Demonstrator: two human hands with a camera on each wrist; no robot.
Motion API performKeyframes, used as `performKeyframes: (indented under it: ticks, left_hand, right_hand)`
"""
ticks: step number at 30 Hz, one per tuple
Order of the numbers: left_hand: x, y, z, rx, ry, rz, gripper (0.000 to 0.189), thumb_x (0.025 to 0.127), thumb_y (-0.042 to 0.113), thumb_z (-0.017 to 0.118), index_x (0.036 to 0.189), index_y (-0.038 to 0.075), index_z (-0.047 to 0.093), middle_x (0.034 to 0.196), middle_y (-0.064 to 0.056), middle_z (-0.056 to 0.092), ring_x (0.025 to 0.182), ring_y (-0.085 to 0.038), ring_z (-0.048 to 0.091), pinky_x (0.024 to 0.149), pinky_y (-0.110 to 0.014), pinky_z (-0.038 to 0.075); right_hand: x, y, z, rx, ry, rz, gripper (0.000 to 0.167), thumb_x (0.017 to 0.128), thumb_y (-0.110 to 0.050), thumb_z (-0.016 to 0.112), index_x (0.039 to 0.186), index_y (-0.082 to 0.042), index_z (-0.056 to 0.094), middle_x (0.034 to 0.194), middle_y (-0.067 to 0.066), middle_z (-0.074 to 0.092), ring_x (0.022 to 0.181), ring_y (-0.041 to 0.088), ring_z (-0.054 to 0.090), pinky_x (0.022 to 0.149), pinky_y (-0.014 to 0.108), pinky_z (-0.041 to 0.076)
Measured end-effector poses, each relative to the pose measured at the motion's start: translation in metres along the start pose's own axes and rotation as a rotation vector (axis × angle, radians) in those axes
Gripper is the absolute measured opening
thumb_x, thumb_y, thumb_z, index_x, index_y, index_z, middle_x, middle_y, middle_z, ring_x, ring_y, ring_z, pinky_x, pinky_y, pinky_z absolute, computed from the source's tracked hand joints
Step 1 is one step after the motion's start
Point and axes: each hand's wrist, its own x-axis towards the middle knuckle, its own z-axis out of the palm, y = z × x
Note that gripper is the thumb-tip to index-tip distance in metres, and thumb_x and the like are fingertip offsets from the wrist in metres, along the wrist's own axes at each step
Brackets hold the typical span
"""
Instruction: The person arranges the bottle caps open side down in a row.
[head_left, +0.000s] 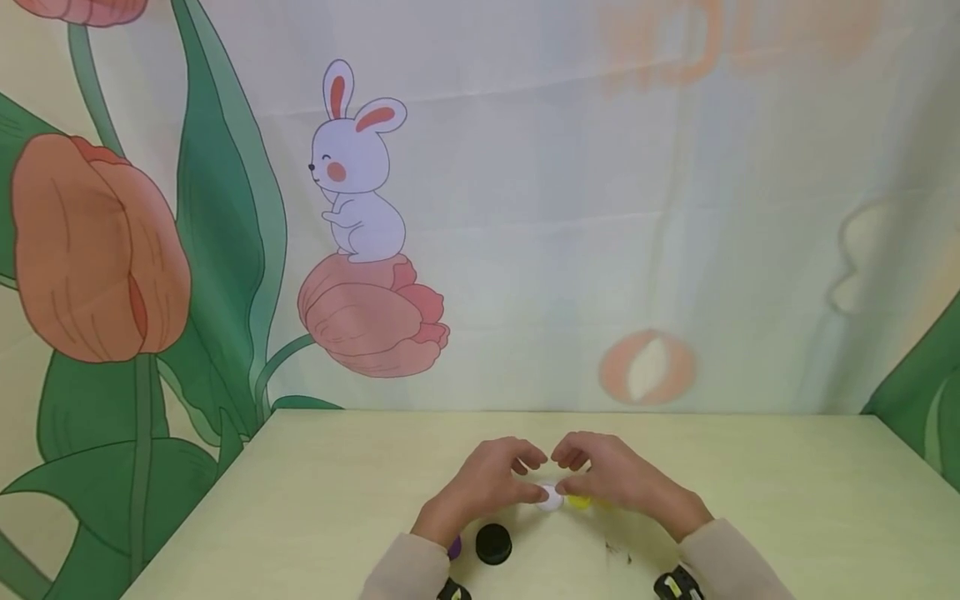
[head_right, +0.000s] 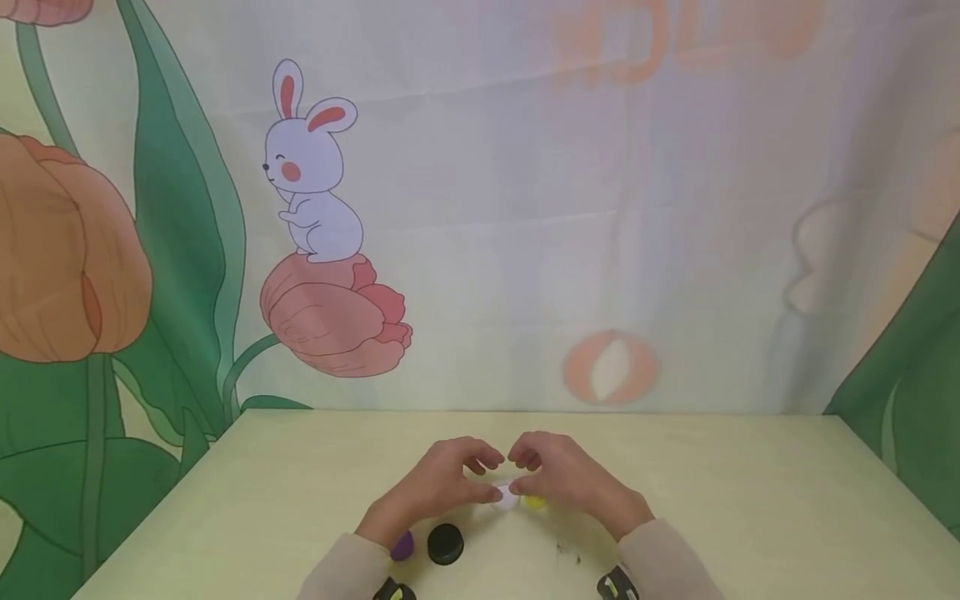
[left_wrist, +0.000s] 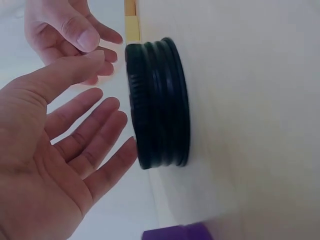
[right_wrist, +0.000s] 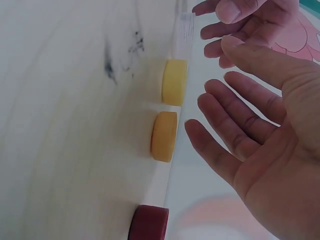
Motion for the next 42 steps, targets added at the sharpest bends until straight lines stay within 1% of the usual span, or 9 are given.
performKeyframes:
  ticks: [3,6,11,20,26,32,37,39,42]
  left_hand:
    - [-0.001,-0.002,0.0,-0.015,-0.003,-0.009,0.038,0.082,0.019,0.092,0.116,0.008,0.078,0.111,-0.001,0.076,0.103,-0.022,0.071,0.085,-0.031,0.057]
    - [-0.002,-0.004,0.001,-0.04,-0.011,-0.018,0.038,0.082,0.018,0.092,0.116,0.007,0.078,0.111,-0.002,0.076,0.104,-0.022,0.071,0.085,-0.031,0.057]
    - [-0.002,-0.006,0.004,-0.076,-0.032,-0.028,0.038,0.084,0.017,0.092,0.117,0.007,0.077,0.108,-0.002,0.076,0.103,-0.022,0.071,0.088,-0.033,0.057]
    - [-0.003,-0.003,0.007,-0.04,-0.058,-0.06,0.034,0.083,0.017,0.093,0.112,0.004,0.079,0.098,-0.001,0.075,0.093,-0.017,0.068,0.086,-0.031,0.055]
    - [-0.003,-0.003,0.007,-0.026,-0.056,-0.029,0.027,0.083,0.012,0.092,0.107,0.004,0.081,0.093,0.001,0.075,0.088,-0.013,0.066,0.083,-0.029,0.054]
    - [-0.004,-0.004,0.007,-0.025,-0.061,-0.013,0.025,0.084,0.009,0.091,0.106,0.004,0.08,0.091,0.001,0.074,0.083,-0.008,0.063,0.081,-0.026,0.053]
    - [-0.006,-0.007,0.003,-0.063,-0.057,-0.007,0.026,0.085,0.01,0.09,0.108,0.005,0.079,0.093,0.002,0.073,0.085,-0.009,0.064,0.081,-0.028,0.054]
    - [-0.007,-0.009,0.002,-0.091,-0.049,-0.006,0.025,0.086,0.01,0.089,0.109,0.007,0.079,0.094,0.002,0.074,0.086,-0.009,0.065,0.082,-0.028,0.055]
    - [-0.008,-0.013,-0.001,-0.124,-0.041,-0.003,0.025,0.087,0.011,0.089,0.11,0.009,0.079,0.095,0.004,0.075,0.088,-0.008,0.068,0.083,-0.029,0.055]
  right_hand:
    - [0.0,-0.001,0.002,0.018,-0.005,0.01,0.032,0.089,-0.018,0.087,0.113,-0.006,0.071,0.107,0.002,0.071,0.103,0.027,0.067,0.09,0.044,0.055]
    - [0.001,0.0,0.004,0.032,-0.032,0.019,0.033,0.089,-0.017,0.087,0.114,-0.004,0.071,0.108,0.004,0.071,0.102,0.027,0.066,0.091,0.046,0.055]
    - [0.001,0.003,0.006,0.018,-0.069,0.031,0.036,0.088,-0.016,0.088,0.117,-0.002,0.07,0.109,0.005,0.071,0.103,0.028,0.067,0.092,0.048,0.056]
    - [0.001,0.005,0.011,0.01,-0.087,-0.001,0.037,0.085,-0.01,0.09,0.115,-0.002,0.07,0.103,0.002,0.071,0.097,0.024,0.067,0.087,0.038,0.056]
    - [0.001,0.006,0.012,-0.016,-0.091,-0.027,0.033,0.084,-0.007,0.091,0.11,-0.003,0.071,0.1,0.001,0.07,0.093,0.021,0.067,0.084,0.035,0.056]
    - [0.002,0.007,0.015,0.004,-0.09,-0.036,0.029,0.085,-0.008,0.091,0.105,-0.005,0.071,0.099,-0.001,0.069,0.091,0.018,0.066,0.082,0.032,0.056]
    - [0.002,0.004,0.014,-0.003,-0.083,-0.057,0.028,0.087,-0.011,0.089,0.109,-0.006,0.072,0.101,-0.001,0.071,0.094,0.02,0.067,0.085,0.038,0.056]
    - [0.003,0.002,0.013,-0.009,-0.074,-0.057,0.029,0.088,-0.014,0.088,0.111,-0.006,0.073,0.103,0.0,0.072,0.096,0.021,0.067,0.086,0.041,0.056]
    - [0.003,-0.001,0.01,0.003,-0.063,-0.046,0.03,0.091,-0.017,0.086,0.115,-0.006,0.073,0.105,0.0,0.072,0.098,0.021,0.067,0.085,0.042,0.055]
